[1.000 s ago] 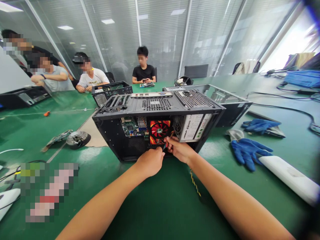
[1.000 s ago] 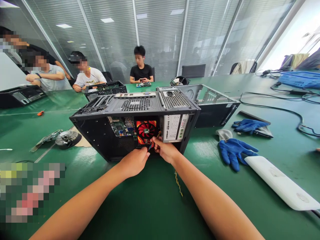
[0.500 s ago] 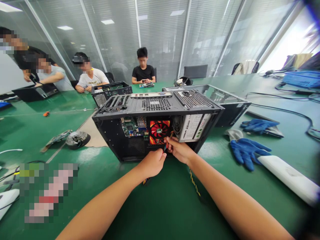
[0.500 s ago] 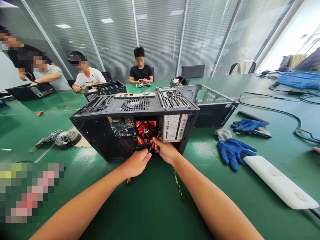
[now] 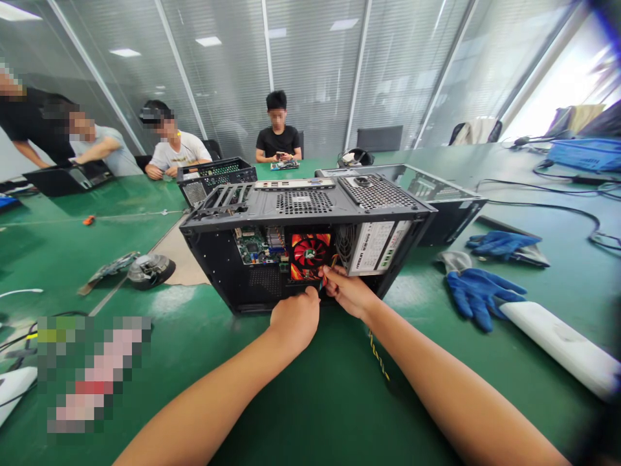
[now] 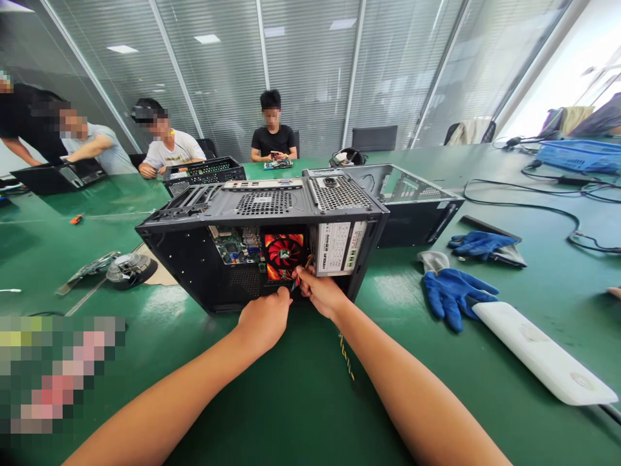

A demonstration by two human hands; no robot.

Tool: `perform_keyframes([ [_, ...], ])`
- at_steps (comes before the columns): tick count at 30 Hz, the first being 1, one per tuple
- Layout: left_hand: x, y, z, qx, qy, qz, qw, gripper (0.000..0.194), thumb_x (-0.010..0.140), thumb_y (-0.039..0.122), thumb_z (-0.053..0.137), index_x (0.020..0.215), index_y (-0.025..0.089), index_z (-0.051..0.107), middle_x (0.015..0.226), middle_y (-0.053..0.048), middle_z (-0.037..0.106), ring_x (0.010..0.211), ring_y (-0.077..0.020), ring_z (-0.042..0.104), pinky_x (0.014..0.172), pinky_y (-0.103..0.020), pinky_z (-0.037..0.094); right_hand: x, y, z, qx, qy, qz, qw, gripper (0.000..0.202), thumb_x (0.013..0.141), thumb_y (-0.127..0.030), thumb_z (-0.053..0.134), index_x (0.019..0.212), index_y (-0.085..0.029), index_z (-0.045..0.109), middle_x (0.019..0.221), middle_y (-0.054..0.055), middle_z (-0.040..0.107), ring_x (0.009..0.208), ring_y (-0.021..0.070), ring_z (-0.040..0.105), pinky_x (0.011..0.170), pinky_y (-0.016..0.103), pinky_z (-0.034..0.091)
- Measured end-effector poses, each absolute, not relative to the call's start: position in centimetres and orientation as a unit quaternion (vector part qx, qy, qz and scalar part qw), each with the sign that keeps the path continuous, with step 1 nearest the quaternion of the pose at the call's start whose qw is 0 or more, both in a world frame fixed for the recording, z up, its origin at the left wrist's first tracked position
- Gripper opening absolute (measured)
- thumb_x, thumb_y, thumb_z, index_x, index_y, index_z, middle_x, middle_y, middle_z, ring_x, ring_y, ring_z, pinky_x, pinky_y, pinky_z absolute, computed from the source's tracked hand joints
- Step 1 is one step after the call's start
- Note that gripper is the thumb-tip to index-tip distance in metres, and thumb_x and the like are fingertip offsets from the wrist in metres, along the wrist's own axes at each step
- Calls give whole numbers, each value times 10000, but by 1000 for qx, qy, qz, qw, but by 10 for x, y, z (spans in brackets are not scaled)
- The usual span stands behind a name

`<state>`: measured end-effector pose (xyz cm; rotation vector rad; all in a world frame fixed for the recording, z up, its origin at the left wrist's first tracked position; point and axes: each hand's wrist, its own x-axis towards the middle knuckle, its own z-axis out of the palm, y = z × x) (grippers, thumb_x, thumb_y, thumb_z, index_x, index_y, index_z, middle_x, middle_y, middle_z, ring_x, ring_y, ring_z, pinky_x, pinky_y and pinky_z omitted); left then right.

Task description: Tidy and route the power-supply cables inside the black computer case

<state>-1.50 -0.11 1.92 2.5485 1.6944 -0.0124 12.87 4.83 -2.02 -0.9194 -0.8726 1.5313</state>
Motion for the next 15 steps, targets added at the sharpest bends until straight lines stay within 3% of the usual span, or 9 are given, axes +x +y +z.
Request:
perform_keyframes([
  [15,-17,0,17,837,547,2,13,285,935,296,259,985,124,480,792,-147,634,758,-294,656,608,-395,498,127,47,-18,-394,-374,641,542,297,653,-438,713,659,-189,551,510,-56,415,490,73,320,468,255,221],
])
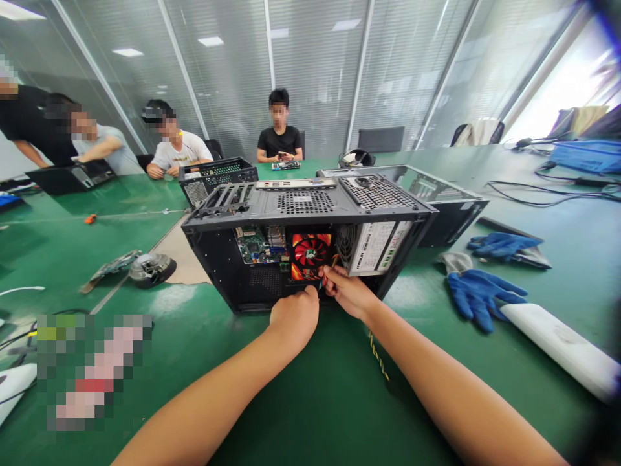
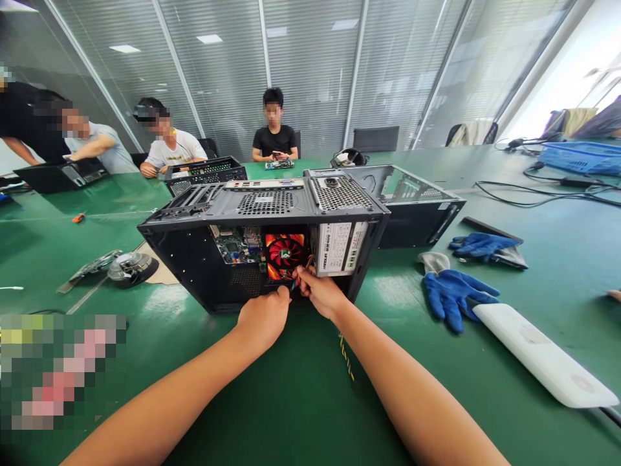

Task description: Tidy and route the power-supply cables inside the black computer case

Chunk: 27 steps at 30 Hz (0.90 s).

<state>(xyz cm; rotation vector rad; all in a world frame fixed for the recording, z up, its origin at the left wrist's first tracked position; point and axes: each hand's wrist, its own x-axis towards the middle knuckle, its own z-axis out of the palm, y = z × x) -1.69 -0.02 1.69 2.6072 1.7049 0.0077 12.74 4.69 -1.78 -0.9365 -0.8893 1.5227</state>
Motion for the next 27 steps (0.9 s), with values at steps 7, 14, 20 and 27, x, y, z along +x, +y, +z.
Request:
perform_keyframes([
  [7,-17,1,16,837,547,-1,19,292,937,312,253,987,131,477,781,-136,640,727,-285,659,600,-385,505,127,48,-18,-398,-380,636,541,303,649,-438,714,642,-188,542,519,-52,429,491,71,326,462,255,217],
  [14,-18,1,16,840,542,-6,32,309,941,326,231,1001,133,465,775,-135,638,732,-280,659,608,-384,505,130,50,-23,-380,-368,650,546,270,668,-398,715,677,-184,550,639,-34,518,514,61,345,467,240,243],
  [20,-16,2,13,837,547,-6,16,275,935,303,271,987,129,477,808,-142,638,766,-287,657,621,-396,506,129,49,-22,-389,-376,647,538,268,676,-410,704,669,-183,561,544,-54,436,493,64,334,461,245,237],
  [27,-18,3,17,838,544,-13,33,300,939,323,236,995,140,468,771,-127,645,723,-270,661,616,-377,507,129,50,-21,-386,-364,651,543,287,644,-401,729,657,-186,539,644,-36,517,502,56,353,460,242,252],
])
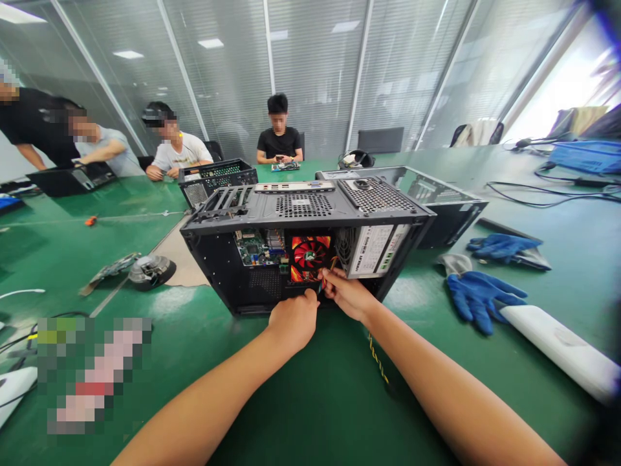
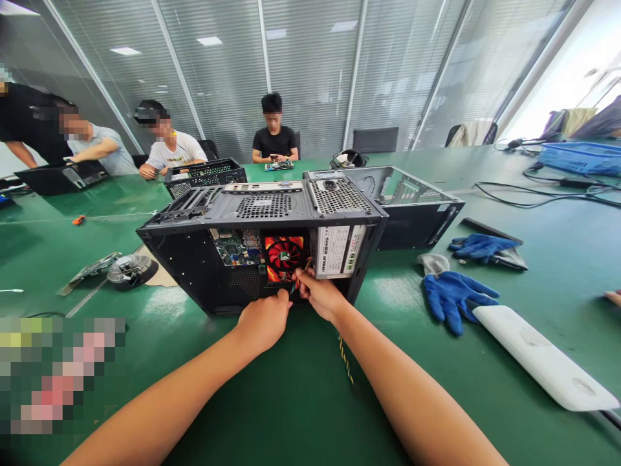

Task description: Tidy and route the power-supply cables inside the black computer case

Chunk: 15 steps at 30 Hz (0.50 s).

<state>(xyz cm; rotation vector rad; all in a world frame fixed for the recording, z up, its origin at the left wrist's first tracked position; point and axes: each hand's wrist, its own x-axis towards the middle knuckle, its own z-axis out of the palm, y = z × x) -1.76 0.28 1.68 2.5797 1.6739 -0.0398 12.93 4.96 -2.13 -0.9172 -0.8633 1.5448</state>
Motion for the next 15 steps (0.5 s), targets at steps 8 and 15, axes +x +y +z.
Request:
perform_keyframes([
  [8,-17,3,14,841,540,-13,28,296,941,321,246,982,136,473,797,-137,642,748,-277,659,624,-392,506,129,48,-20,-386,-361,650,546,269,662,-386,717,660,-185,539,659,-34,531,509,58,346,472,241,255],
  [15,-18,5,14,841,540,-13,1,277,937,298,267,976,136,487,804,-134,639,744,-266,658,615,-372,511,129,48,-20,-386,-355,650,550,271,653,-380,726,670,-183,540,700,-29,544,520,55,352,477,235,258],
])
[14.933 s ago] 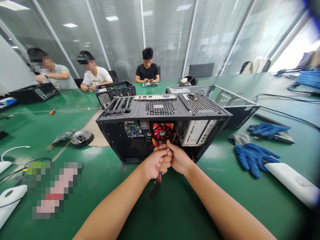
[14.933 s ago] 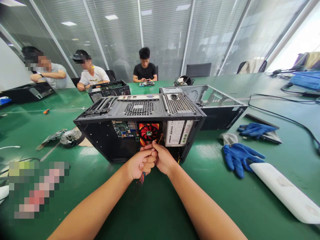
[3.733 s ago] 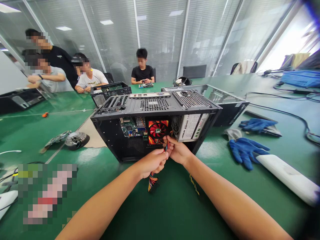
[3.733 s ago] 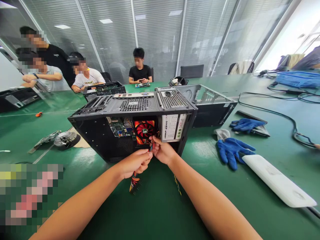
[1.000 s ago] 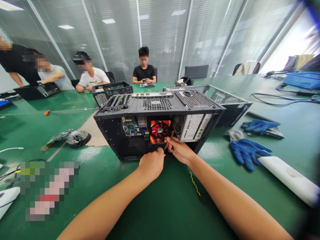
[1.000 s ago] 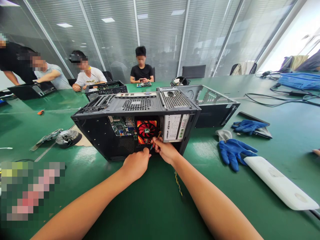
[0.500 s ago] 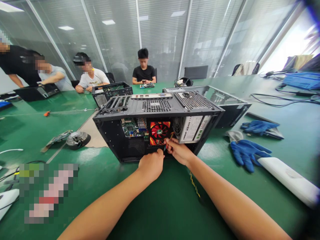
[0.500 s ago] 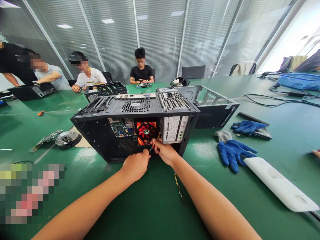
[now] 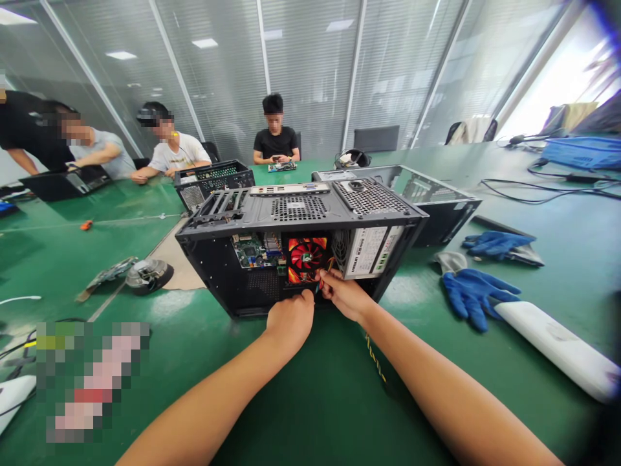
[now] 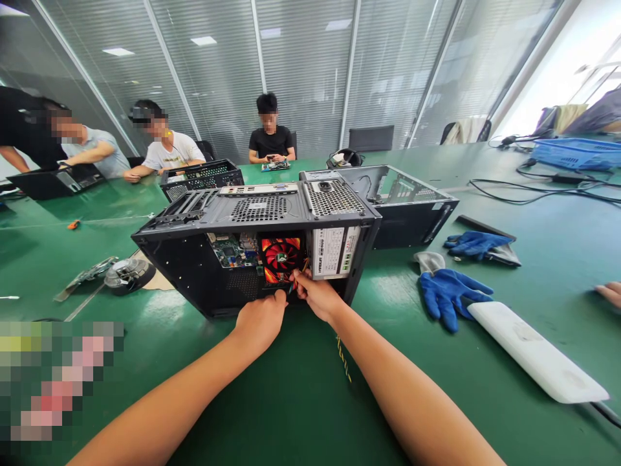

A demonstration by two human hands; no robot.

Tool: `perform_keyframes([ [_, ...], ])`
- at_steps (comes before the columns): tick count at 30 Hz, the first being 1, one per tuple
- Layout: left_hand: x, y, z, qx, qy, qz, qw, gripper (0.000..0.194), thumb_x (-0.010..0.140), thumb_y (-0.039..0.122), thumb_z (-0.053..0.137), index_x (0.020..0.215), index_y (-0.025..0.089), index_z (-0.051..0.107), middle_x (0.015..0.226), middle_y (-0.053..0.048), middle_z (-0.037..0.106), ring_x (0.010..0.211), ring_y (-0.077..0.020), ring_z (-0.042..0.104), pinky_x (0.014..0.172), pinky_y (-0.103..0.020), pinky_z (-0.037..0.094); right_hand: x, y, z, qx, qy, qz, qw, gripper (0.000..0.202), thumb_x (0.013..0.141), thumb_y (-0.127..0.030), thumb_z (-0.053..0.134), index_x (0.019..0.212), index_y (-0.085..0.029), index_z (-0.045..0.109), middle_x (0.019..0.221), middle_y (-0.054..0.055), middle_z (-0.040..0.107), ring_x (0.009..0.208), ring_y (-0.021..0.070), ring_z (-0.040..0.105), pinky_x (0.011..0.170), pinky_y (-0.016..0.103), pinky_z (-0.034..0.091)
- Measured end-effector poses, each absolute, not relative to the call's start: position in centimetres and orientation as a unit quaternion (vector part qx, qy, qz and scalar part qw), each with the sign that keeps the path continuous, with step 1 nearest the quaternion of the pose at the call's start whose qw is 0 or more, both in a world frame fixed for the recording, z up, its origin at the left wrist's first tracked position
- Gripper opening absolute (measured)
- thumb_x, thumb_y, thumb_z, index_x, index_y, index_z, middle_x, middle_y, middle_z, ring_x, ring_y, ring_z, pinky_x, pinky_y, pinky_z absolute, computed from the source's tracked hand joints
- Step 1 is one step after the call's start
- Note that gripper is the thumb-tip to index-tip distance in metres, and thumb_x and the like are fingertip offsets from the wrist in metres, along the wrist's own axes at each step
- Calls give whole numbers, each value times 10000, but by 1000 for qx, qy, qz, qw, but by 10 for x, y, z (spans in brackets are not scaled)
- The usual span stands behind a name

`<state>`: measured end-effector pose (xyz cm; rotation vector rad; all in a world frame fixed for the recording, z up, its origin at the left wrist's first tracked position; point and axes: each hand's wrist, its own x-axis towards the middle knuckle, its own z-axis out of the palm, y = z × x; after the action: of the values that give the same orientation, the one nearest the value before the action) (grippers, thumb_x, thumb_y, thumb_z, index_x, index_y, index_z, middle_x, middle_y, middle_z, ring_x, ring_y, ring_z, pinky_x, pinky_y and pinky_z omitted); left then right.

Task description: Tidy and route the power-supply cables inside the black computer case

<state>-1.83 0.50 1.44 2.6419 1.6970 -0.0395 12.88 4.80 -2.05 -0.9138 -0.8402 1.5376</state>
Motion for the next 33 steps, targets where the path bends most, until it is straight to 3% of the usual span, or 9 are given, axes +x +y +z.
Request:
perform_keyframes([
  [6,-18,6,7,842,539,-2,-25,266,941,293,257,955,148,479,774,-105,640,715,-258,661,585,-361,514,128,48,-19,-392,-356,647,549,291,637,-392,730,646,-184,525,673,-34,538,508,57,345,482,248,254],
  [33,-18,5,4,848,520,24,99,284,948,324,194,973,162,427,805,-108,650,746,-248,659,614,-316,475,128,49,-21,-394,-361,640,552,281,638,-386,729,645,-184,534,691,-25,541,505,57,332,462,243,243],
])
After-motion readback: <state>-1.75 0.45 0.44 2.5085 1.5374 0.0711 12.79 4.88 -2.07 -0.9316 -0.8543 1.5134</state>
